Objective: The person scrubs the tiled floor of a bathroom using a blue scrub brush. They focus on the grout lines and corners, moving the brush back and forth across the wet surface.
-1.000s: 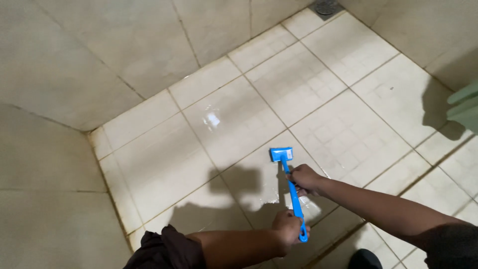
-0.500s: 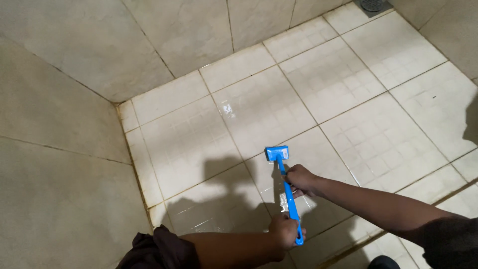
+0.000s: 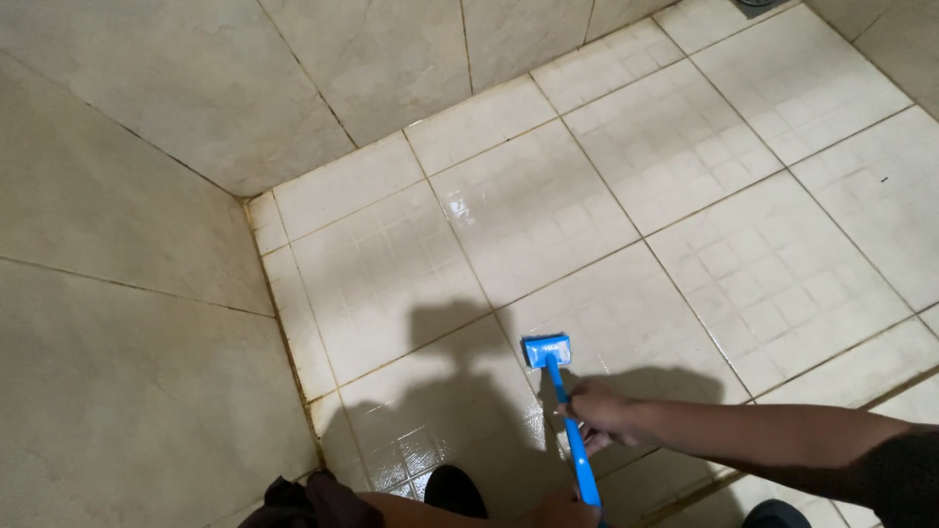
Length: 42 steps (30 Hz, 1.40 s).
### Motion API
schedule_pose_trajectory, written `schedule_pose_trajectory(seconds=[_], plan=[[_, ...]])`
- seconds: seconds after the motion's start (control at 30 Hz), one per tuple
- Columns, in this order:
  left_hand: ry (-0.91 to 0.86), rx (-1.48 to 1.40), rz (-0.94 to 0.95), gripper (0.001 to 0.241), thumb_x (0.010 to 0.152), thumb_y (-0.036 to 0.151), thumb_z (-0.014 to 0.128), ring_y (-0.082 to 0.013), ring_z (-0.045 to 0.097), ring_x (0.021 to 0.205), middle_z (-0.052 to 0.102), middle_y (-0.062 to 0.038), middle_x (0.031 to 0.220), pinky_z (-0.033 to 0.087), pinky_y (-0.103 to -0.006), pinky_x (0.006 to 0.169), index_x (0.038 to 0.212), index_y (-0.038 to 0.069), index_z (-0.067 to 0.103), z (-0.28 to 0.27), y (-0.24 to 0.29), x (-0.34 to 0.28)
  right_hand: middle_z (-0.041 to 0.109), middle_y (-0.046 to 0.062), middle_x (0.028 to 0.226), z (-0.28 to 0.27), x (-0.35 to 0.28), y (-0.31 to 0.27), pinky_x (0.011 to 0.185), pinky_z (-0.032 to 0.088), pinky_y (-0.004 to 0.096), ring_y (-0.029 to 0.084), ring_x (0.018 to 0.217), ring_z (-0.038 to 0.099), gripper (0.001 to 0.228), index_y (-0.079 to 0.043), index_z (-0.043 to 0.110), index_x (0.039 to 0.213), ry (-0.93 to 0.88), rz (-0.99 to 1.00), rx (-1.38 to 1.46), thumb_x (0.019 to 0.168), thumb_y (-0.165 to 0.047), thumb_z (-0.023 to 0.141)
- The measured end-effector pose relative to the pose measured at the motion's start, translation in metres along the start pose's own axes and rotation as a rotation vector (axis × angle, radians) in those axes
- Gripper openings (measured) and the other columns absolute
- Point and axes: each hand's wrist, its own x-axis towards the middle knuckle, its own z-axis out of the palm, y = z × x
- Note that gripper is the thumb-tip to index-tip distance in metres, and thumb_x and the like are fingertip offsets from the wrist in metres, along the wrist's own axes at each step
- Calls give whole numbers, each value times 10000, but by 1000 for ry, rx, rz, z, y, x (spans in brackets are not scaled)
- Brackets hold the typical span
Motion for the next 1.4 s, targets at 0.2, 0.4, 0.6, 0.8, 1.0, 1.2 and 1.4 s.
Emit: schedule_pose_trajectory(seconds=[0.2,0.4,0.6,0.8,1.0,1.2,1.4], plan=[[-24,31,24,134,915,44,582,-250,734,682,738,-191,849,564,-370,540,1005,-22,657,-2,3,-3,557,120,884,-16,-5,-34,656,675,469,237,786,611,254,-7,587,974,111,-89,-27,1015,-257,572],[-76,34,53,138,916,33,584,-252,725,673,727,-201,860,574,-372,545,1024,-31,640,5,19,6,573,75,754,-51,17,-47,561,616,411,192,622,584,235,-21,605,909,152,-145,100,1007,-234,585],[-167,69,64,154,990,99,571,-224,713,703,734,-169,909,604,-351,602,1092,-4,623,22,49,17,603,92,730,-77,-3,-57,539,586,395,195,574,602,244,4,623,890,247,-170,135,1006,-200,554],[-254,172,19,158,1022,115,551,-219,712,731,729,-158,926,613,-352,632,1136,18,603,50,38,29,583,98,716,-116,0,-6,459,504,363,204,551,571,228,13,627,900,252,-209,306,1009,-163,533],[-349,337,-33,198,1032,107,555,-195,732,762,730,-150,930,629,-334,641,1172,-15,622,81,52,3,649,110,788,-134,-45,30,569,610,387,215,654,646,244,30,655,960,377,-102,390,1017,-170,527],[-447,360,-68,200,1036,115,539,-208,717,759,716,-148,937,611,-337,627,1192,-2,587,116,46,1,641,112,836,-165,-50,85,633,598,425,231,713,653,199,15,649,987,462,-101,509,1003,-153,544],[-380,387,1,169,999,56,557,-201,741,798,745,-123,968,612,-333,649,1146,-5,612,116,32,5,622,113,841,-164,-44,86,628,622,430,238,712,652,190,27,610,1002,481,-97,446,1011,-152,547]])
